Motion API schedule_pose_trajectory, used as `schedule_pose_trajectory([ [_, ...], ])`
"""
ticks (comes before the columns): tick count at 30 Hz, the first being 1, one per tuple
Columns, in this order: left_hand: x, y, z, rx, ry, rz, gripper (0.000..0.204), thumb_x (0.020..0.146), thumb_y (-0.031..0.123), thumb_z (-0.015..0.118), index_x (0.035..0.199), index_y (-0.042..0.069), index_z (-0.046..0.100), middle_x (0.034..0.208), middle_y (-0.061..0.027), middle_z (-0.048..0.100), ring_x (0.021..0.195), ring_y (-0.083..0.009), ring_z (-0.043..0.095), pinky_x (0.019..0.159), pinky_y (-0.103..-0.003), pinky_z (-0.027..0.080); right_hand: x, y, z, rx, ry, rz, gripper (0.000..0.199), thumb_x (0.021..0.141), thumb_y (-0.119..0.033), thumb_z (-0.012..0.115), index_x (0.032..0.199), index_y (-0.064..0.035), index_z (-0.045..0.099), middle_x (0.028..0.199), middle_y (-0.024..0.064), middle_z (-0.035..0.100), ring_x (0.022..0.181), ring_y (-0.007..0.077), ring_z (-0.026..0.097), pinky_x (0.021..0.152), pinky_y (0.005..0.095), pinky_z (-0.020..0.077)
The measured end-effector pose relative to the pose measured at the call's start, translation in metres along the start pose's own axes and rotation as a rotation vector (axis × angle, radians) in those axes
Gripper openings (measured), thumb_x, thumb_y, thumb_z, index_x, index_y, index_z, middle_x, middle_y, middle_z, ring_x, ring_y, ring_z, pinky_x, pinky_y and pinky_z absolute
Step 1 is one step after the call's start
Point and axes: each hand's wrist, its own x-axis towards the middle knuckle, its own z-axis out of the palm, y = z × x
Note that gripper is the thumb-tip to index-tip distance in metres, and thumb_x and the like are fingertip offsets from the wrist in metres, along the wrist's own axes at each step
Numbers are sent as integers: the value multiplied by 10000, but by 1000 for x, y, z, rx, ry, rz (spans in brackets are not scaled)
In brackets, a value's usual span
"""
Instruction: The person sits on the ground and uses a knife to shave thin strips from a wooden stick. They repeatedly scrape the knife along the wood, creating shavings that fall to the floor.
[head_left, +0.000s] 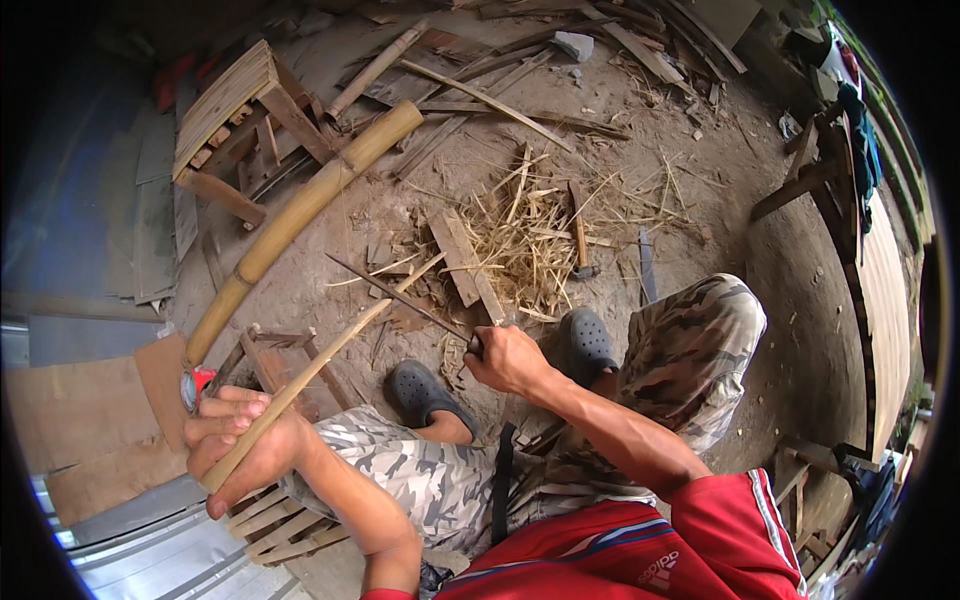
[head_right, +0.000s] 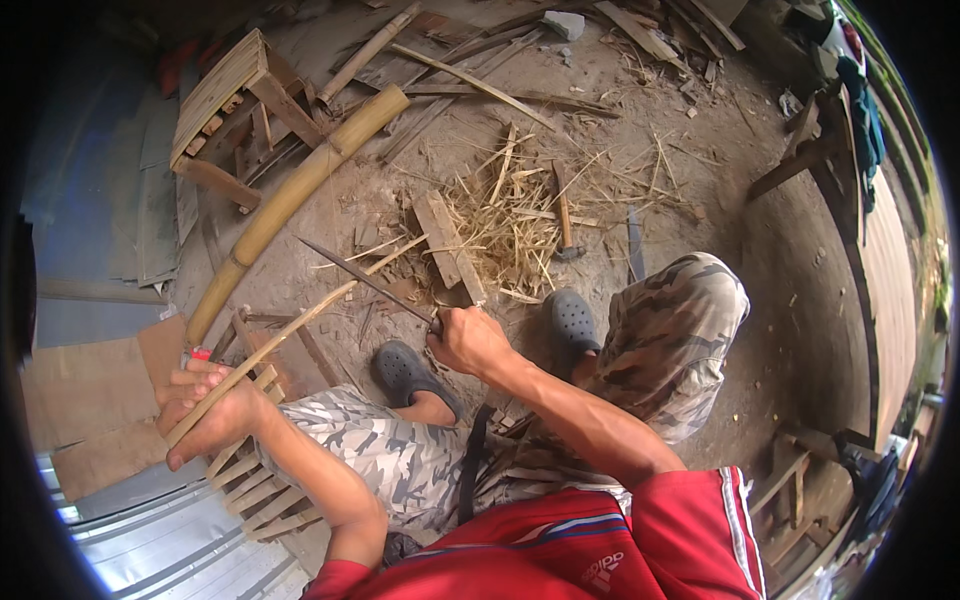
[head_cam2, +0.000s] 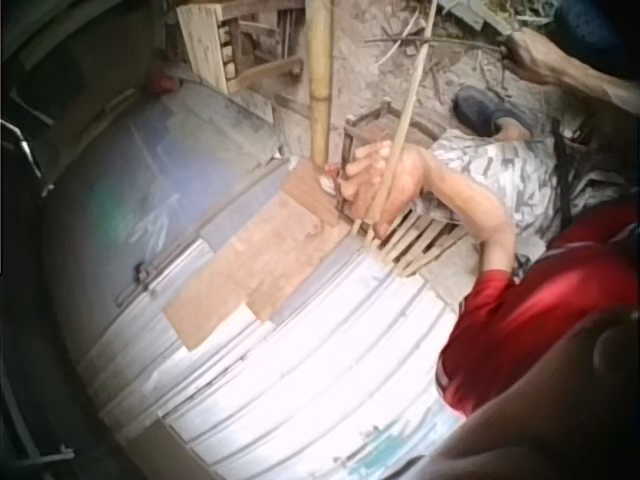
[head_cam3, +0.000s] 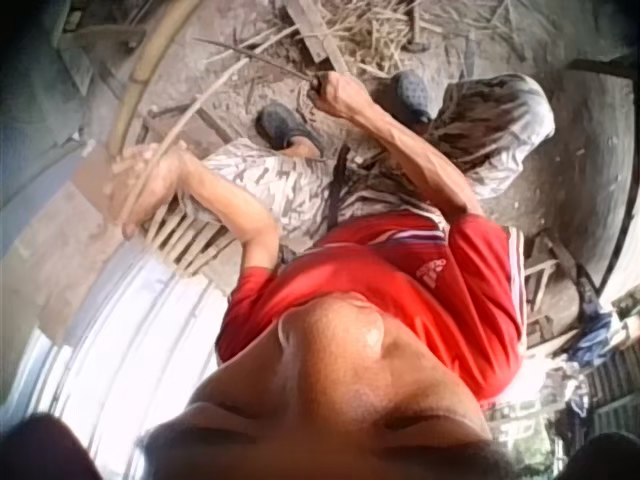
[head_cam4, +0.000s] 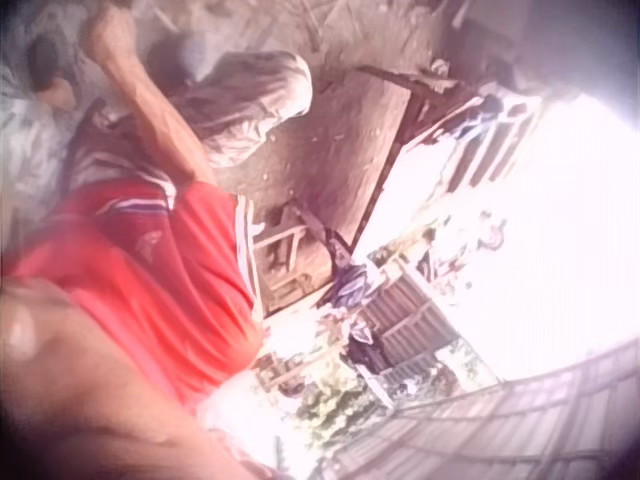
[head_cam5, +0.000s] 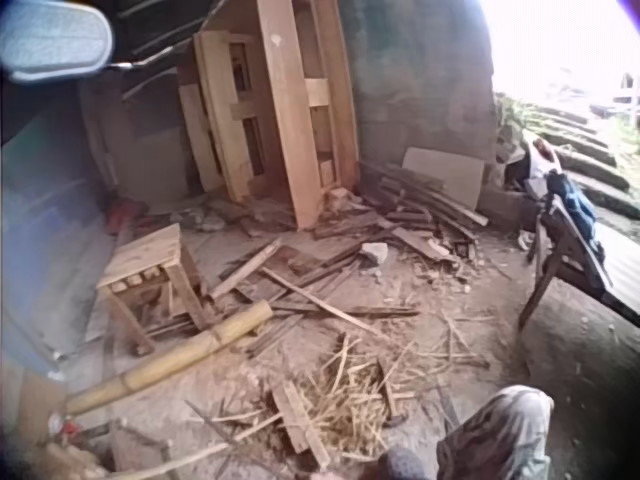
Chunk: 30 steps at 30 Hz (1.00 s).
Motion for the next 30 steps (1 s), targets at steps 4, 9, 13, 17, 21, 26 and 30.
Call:
schedule_pose_trajectory([
  [4,2,-2,-9,24,-6,-6,704,941,722,162,744,92,405,610,-29,359,415,-152,361,322,-258,321,-30,-76,-31,163,-80,-217,216,809,-217,651,834,-6,614,606,207,624,573,386,648,591,473,543],
  [9,6,-1,-6,39,13,-33,707,924,751,197,686,116,396,583,-10,357,424,-140,354,359,-269,312,1,-58,-9,157,-103,-179,211,830,-226,641,864,-18,632,651,200,649,577,357,658,600,456,554],
  [13,8,-9,-20,-259,-148,5,745,924,746,147,762,77,431,619,-64,410,435,-183,410,330,-285,350,68,85,39,-26,-236,299,365,852,-335,584,1015,-37,717,926,252,693,854,381,691,774,455,558],
  [17,8,-12,-6,-299,-149,1,754,918,754,147,751,75,427,619,-63,406,441,-187,409,337,-284,344,96,169,56,-170,-198,296,394,832,-310,522,971,7,711,969,272,678,882,382,688,778,423,560],
  [21,17,-14,-22,-88,-66,-34,730,927,743,156,727,88,408,614,-43,385,431,-165,377,340,-273,327,91,74,26,50,-363,307,370,915,-306,517,1084,-27,691,810,144,700,661,328,671,643,415,575],
  [26,26,-17,-12,177,41,-8,700,946,719,151,693,108,381,586,-20,345,417,-140,337,343,-261,311,40,-55,-14,216,-157,-375,179,806,-184,588,792,-17,652,614,178,651,553,333,653,619,459,558],
  [30,28,-17,-6,181,70,-7,691,956,707,155,679,111,373,566,-15,323,404,-133,310,337,-256,283,66,-28,2,168,-265,-142,209,831,-215,595,813,-17,656,627,176,652,561,334,650,613,458,559],
])
